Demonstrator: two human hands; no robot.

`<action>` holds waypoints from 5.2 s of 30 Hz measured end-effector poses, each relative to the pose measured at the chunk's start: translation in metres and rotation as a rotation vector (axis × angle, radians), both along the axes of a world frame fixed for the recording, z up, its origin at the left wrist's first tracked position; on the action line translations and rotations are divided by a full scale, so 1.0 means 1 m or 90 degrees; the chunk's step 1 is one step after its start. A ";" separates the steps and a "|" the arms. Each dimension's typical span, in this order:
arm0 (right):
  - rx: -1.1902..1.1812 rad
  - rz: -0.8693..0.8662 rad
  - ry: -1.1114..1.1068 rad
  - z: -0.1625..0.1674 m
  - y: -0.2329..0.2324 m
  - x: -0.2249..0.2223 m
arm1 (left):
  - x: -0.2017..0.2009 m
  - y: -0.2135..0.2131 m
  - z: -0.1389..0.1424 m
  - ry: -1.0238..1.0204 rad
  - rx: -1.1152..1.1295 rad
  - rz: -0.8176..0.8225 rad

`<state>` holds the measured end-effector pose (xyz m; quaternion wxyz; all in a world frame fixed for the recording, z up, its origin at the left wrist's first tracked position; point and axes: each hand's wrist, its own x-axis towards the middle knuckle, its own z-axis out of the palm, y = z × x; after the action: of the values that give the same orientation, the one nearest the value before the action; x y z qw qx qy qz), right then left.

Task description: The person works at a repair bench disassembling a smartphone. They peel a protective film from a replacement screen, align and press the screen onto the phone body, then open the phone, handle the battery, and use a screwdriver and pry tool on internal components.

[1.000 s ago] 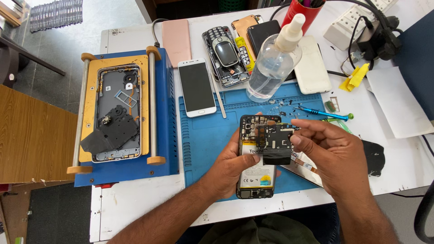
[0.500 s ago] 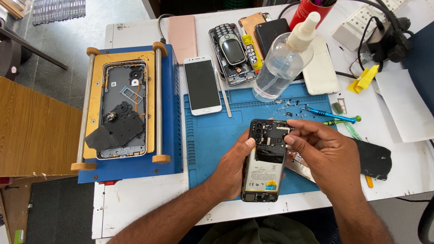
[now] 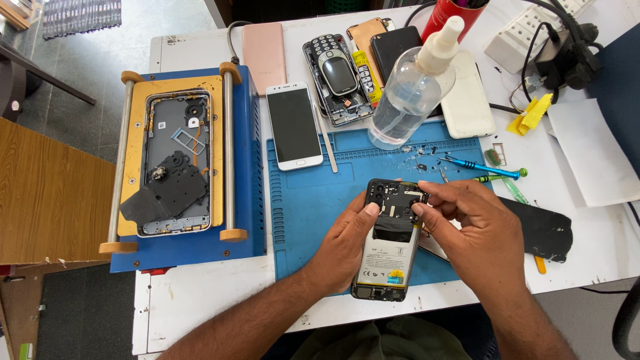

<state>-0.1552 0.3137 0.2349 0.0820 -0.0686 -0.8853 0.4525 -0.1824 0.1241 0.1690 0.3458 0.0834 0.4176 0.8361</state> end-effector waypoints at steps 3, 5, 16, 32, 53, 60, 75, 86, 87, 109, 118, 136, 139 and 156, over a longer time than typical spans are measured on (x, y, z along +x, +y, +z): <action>0.032 -0.011 0.017 -0.002 -0.001 0.003 | 0.001 0.000 0.001 0.005 0.032 0.003; 0.019 0.005 0.037 -0.004 0.000 0.002 | 0.001 0.000 0.001 0.024 0.006 0.003; -0.421 -0.008 -0.194 -0.019 0.015 0.001 | 0.002 -0.002 0.012 0.132 -0.047 0.004; -0.470 0.075 -0.182 -0.032 0.042 -0.002 | 0.003 -0.002 0.016 0.153 -0.102 -0.027; -0.304 0.132 -0.256 -0.017 0.025 -0.023 | 0.008 -0.001 0.025 0.225 -0.155 -0.078; -0.308 0.145 -0.299 -0.008 0.022 -0.029 | 0.008 0.000 0.027 0.215 -0.165 -0.091; -0.424 0.156 -0.274 -0.002 0.021 -0.021 | 0.003 -0.002 0.028 0.176 -0.159 -0.044; -0.365 0.150 -0.296 -0.010 0.024 -0.008 | 0.001 -0.001 0.016 0.098 -0.057 -0.029; -0.360 0.159 -0.288 -0.013 0.024 -0.009 | 0.001 -0.001 0.016 0.095 -0.061 -0.026; -0.091 0.192 -0.130 -0.060 0.013 0.068 | 0.115 -0.076 0.016 -0.274 -0.145 0.464; 0.044 0.144 -0.024 -0.050 0.019 0.046 | 0.108 -0.052 0.027 -0.340 -0.088 0.528; 0.138 0.272 0.133 -0.072 -0.048 0.082 | 0.084 -0.032 -0.010 -0.243 0.238 0.321; 0.104 0.257 0.143 -0.071 -0.046 0.080 | 0.079 -0.033 -0.009 -0.261 0.261 0.296; 0.066 0.329 0.032 -0.071 -0.014 0.068 | 0.077 -0.046 -0.004 -0.216 0.296 0.244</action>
<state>-0.0874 0.2998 0.1639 -0.0109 0.1752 -0.8931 0.4141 -0.1058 0.0786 0.1653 0.2184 -0.0601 0.1604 0.9607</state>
